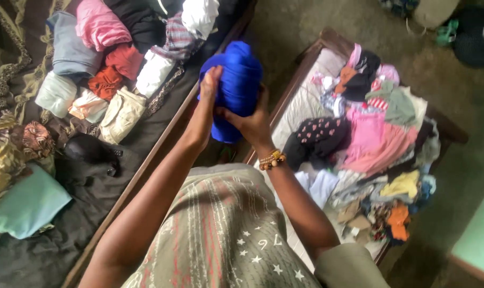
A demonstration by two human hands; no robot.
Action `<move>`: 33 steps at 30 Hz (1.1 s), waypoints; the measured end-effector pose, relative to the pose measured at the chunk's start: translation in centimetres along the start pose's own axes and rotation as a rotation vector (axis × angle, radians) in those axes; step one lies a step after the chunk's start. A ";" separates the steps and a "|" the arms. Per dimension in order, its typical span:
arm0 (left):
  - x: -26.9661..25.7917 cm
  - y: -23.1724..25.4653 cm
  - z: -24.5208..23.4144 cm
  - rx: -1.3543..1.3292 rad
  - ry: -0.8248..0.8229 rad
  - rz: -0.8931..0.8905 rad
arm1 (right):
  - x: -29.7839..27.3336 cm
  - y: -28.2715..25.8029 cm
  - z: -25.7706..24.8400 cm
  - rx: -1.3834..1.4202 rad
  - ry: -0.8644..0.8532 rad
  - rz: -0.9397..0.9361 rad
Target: Fold various pieces of clothing and place them on a bed or in a drawer.
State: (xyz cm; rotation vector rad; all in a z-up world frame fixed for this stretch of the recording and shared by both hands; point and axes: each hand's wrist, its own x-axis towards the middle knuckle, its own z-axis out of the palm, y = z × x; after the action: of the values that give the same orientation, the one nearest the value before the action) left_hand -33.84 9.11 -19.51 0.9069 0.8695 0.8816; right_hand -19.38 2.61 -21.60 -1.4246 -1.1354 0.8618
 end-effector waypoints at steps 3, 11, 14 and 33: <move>1.5 -1.0 0.3 0.349 0.059 0.136 | 1.2 0.5 -1.3 0.188 0.014 0.157; 3.3 3.1 -2.5 -0.158 0.029 -0.323 | 4.2 0.2 -4.0 0.615 -0.289 0.478; 2.4 2.2 -4.3 -0.397 0.032 -0.422 | 5.0 2.4 -3.3 0.797 -0.418 0.612; 0.1 -0.7 -1.7 0.627 0.335 0.191 | 4.7 3.4 2.6 0.450 -0.327 0.207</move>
State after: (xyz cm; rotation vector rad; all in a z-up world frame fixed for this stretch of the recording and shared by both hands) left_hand -35.13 9.43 -20.78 1.4243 1.4099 0.9564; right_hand -19.87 7.98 -24.99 -1.0595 -0.9563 1.4383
